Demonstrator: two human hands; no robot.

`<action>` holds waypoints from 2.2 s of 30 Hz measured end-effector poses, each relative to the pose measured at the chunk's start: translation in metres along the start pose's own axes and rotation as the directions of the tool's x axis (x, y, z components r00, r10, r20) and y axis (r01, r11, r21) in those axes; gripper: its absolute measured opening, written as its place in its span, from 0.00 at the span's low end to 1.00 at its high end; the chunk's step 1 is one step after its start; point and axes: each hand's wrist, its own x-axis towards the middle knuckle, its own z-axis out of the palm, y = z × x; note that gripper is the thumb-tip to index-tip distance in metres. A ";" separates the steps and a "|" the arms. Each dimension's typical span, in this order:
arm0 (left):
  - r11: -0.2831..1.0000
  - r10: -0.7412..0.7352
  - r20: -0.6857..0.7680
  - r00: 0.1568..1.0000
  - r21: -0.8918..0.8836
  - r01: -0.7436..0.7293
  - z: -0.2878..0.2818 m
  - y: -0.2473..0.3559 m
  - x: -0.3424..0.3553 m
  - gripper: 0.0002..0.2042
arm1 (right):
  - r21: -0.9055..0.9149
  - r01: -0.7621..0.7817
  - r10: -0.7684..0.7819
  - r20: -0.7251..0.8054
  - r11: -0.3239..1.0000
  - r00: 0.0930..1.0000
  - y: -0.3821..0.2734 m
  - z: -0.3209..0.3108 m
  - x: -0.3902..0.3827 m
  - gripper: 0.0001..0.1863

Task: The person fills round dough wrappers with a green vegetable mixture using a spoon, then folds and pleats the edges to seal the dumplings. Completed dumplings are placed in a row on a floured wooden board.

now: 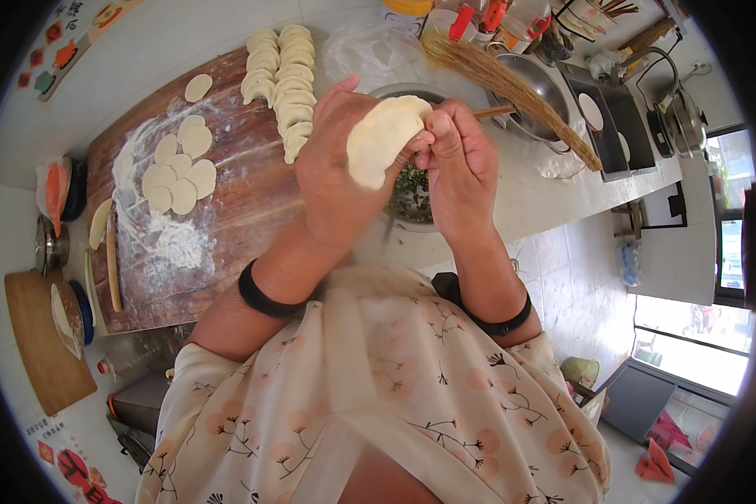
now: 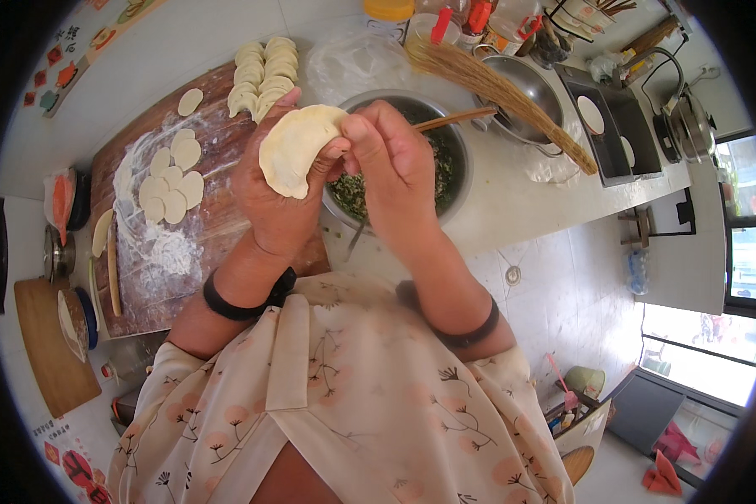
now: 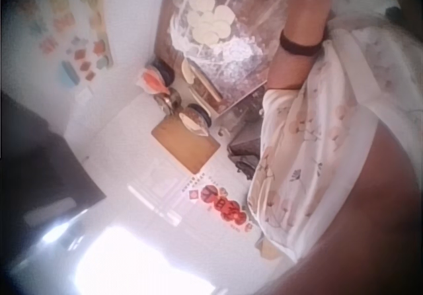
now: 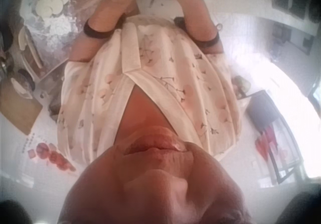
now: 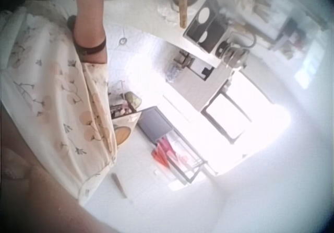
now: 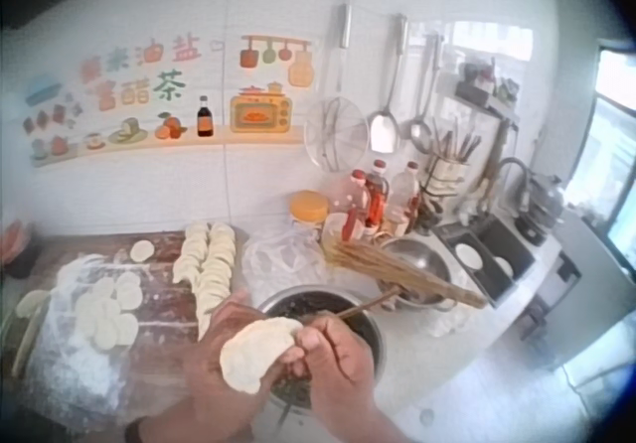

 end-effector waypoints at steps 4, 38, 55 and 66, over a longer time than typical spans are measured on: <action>0.997 -0.083 0.011 0.996 -0.008 0.083 -0.001 0.003 -0.002 0.15 | -0.058 -0.006 0.009 0.058 0.998 0.998 -0.003 -0.004 -0.002 0.14; 0.952 -0.305 0.111 0.946 0.053 0.301 -0.007 0.003 -0.007 0.20 | 0.069 -0.152 0.144 0.104 0.986 0.984 -0.001 -0.011 -0.002 0.20; 0.925 -0.371 0.239 0.897 0.003 0.381 -0.011 0.014 0.004 0.14 | -0.154 0.016 0.000 0.104 0.988 0.995 0.001 -0.022 0.002 0.21; 0.930 -0.355 0.363 0.862 0.041 0.366 -0.017 0.016 0.008 0.16 | -0.084 -0.054 0.057 0.037 0.995 0.998 -0.002 -0.023 -0.002 0.22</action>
